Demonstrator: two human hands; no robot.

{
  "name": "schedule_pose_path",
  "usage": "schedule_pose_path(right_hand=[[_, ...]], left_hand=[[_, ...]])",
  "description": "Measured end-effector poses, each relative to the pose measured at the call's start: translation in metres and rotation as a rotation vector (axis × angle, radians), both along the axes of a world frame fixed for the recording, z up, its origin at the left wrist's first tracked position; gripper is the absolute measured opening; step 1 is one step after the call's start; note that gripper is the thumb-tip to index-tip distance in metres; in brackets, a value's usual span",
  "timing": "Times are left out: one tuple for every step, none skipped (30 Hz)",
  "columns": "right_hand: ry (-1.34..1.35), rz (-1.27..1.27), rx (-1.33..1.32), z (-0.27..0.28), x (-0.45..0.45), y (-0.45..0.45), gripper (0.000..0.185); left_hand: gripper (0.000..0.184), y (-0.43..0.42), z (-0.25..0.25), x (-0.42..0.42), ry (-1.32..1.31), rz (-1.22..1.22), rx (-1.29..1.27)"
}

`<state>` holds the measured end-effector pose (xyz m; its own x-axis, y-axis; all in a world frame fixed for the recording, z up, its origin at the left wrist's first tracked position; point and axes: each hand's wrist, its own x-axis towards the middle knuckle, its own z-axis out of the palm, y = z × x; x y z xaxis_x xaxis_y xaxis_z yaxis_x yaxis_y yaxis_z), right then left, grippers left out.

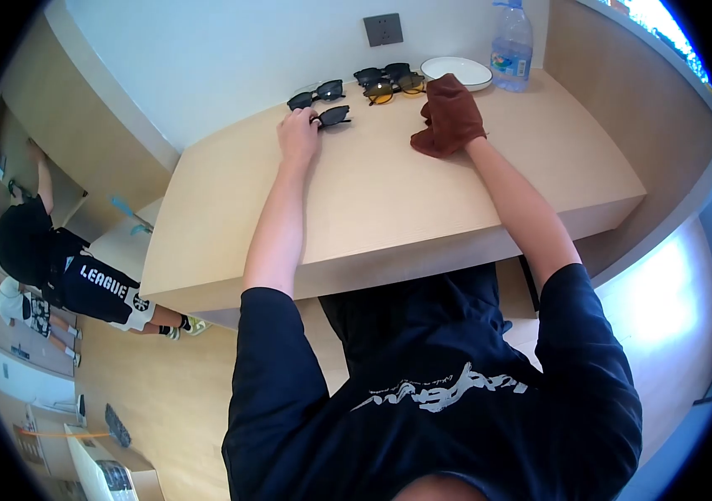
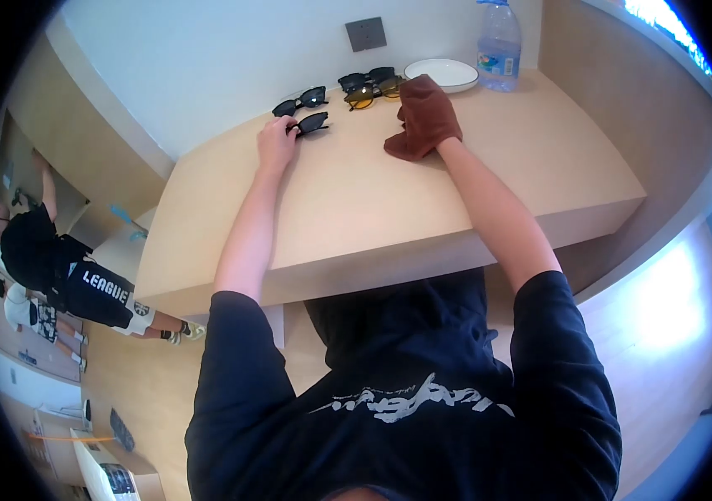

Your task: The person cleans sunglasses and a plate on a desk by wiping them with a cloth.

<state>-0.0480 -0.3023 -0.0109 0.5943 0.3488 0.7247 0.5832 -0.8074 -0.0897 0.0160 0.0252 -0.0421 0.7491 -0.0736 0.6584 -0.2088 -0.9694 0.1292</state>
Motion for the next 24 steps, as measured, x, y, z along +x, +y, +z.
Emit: schedule_pose_path(right_hand=[[0.018,0.008,0.009,0.002,0.000,-0.001,0.040],[0.018,0.004,0.010,0.002,-0.001,-0.002,0.040],[0.003,0.021,-0.014,0.001,-0.001,-0.002,0.040],[-0.014,0.038,-0.039,0.001,-0.001,-0.003,0.040],[-0.012,0.035,-0.041,0.002,0.000,-0.004,0.040],[-0.022,0.025,-0.032,0.001,-0.001,-0.005,0.041],[-0.030,0.018,-0.022,0.000,-0.002,-0.003,0.041],[-0.024,0.025,-0.023,0.000,-0.003,-0.002,0.041],[0.005,0.023,-0.018,0.001,-0.003,-0.002,0.043],[0.031,0.022,-0.014,0.002,-0.002,-0.002,0.044],[0.031,0.031,-0.014,0.000,-0.001,-0.001,0.044],[-0.009,0.075,-0.002,-0.001,0.000,-0.001,0.041],[-0.051,0.115,0.011,-0.001,0.002,-0.002,0.038],[-0.058,0.115,0.013,-0.001,0.004,-0.002,0.038],[-0.044,0.121,0.018,-0.002,0.007,-0.002,0.037],[-0.027,0.127,0.021,-0.004,0.008,-0.003,0.036],[-0.028,0.127,0.022,-0.006,0.009,-0.004,0.036],[-0.079,0.155,0.007,-0.006,0.010,-0.005,0.033],[-0.131,0.184,-0.008,-0.007,0.011,-0.005,0.031],[-0.132,0.188,-0.007,-0.008,0.012,-0.005,0.031],[-0.158,0.211,0.010,-0.009,0.012,-0.004,0.029],[-0.182,0.234,0.027,-0.010,0.011,-0.004,0.027],[-0.183,0.234,0.028,-0.011,0.012,-0.004,0.027],[-0.189,0.260,0.046,-0.012,0.013,-0.004,0.027]], left_hand=[[0.026,0.001,0.001,0.007,0.008,0.012,-0.015],[0.026,0.002,-0.002,0.012,0.007,0.008,-0.014],[0.024,0.002,-0.002,0.012,-0.038,-0.003,-0.056],[0.021,0.000,-0.003,0.012,-0.086,-0.014,-0.098],[0.021,-0.003,-0.005,0.013,-0.084,-0.017,-0.100],[0.020,-0.009,-0.004,0.003,-0.183,-0.027,-0.110],[0.019,-0.012,-0.004,-0.006,-0.281,-0.032,-0.118],[0.019,-0.014,-0.002,-0.015,-0.275,-0.025,-0.118],[0.021,-0.015,0.001,-0.022,-0.286,-0.019,-0.113],[0.022,-0.018,0.006,-0.029,-0.300,-0.011,-0.108],[0.022,-0.020,0.012,-0.035,-0.301,-0.002,-0.106],[0.025,-0.026,0.021,-0.041,-0.091,0.024,-0.114],[0.029,-0.033,0.026,-0.043,0.116,0.046,-0.121],[0.029,-0.043,0.027,-0.047,0.108,0.046,-0.118],[0.031,-0.055,0.023,-0.051,0.137,0.046,-0.041],[0.035,-0.065,0.019,-0.052,0.169,0.047,0.035],[0.035,-0.073,0.017,-0.051,0.168,0.046,0.035],[0.037,-0.079,0.012,-0.046,0.198,0.057,0.073],[0.039,-0.080,0.009,-0.042,0.227,0.070,0.112],[0.039,-0.079,0.006,-0.037,0.226,0.074,0.112],[0.040,-0.077,0.004,-0.034,0.205,0.082,0.123],[0.041,-0.075,0.000,-0.031,0.186,0.090,0.134],[0.041,-0.072,-0.004,-0.028,0.185,0.090,0.135],[0.041,-0.069,-0.004,-0.028,0.145,0.090,0.133]])
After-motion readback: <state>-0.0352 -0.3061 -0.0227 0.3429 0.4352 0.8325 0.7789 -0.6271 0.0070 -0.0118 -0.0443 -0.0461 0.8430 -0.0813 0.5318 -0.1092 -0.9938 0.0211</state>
